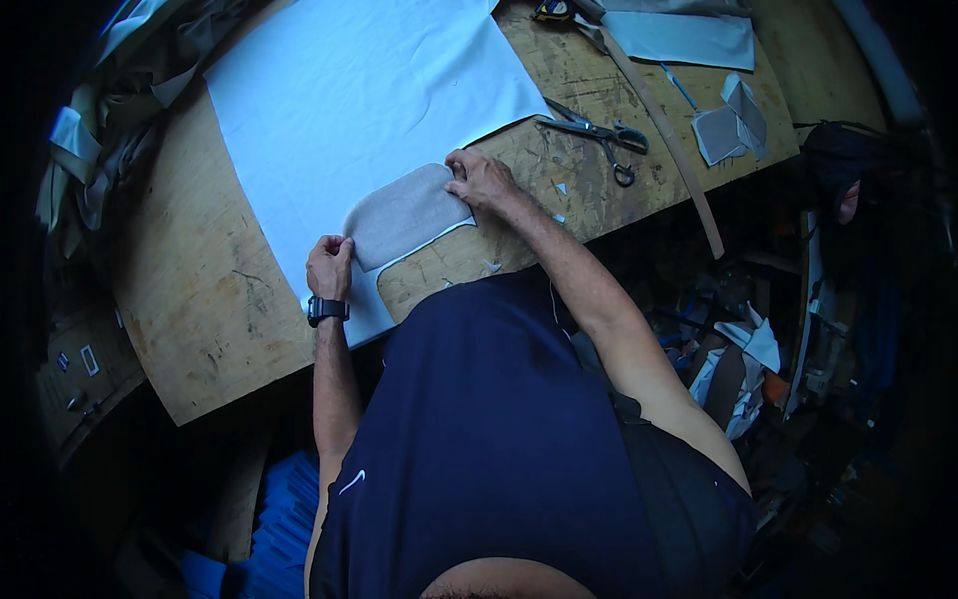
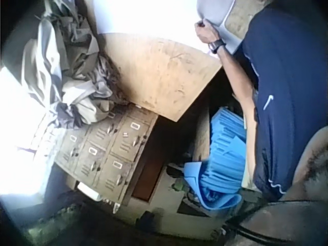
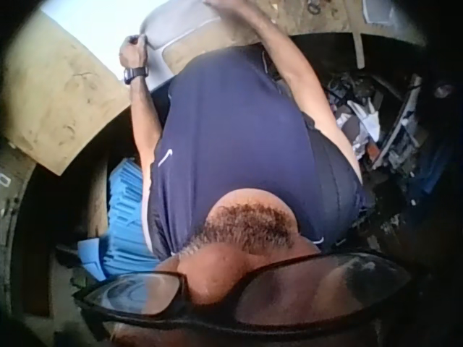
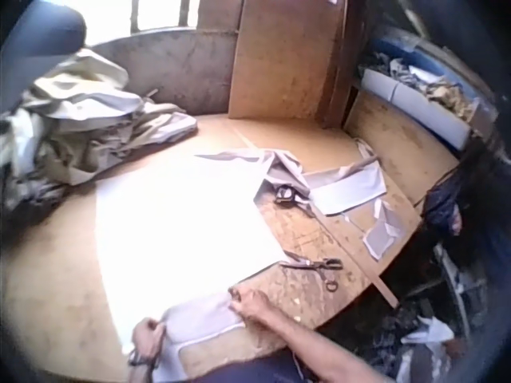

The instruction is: Cutting out a specific pattern from a large white sheet of fabric using scissors on a workbench.

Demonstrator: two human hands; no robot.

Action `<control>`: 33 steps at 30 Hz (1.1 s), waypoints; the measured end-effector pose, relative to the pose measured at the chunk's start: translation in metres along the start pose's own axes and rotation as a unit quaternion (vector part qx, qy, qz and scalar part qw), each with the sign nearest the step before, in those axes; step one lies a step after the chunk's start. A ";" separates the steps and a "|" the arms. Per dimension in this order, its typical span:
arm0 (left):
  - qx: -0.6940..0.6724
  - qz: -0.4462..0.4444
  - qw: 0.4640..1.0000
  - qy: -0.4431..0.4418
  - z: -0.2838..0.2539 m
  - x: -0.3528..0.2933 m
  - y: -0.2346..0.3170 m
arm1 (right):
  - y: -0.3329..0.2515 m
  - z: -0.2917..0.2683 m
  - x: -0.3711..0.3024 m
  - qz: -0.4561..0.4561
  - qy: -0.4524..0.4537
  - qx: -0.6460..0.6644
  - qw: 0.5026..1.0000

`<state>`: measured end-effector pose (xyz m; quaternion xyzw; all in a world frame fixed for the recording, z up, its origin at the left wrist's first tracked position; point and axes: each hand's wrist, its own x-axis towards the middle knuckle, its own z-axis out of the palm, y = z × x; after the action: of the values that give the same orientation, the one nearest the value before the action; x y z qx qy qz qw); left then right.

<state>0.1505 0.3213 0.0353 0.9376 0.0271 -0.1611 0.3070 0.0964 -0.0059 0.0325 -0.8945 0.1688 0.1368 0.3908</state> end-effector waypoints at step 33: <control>0.012 -0.018 0.999 -0.046 -0.003 0.009 -0.006 | 0.003 0.004 -0.007 -0.063 0.051 -0.008 0.997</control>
<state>0.1589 0.3275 0.0316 0.9320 0.0275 -0.2098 0.2942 0.0886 -0.0038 0.0302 -0.9120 0.1308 0.0673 0.3828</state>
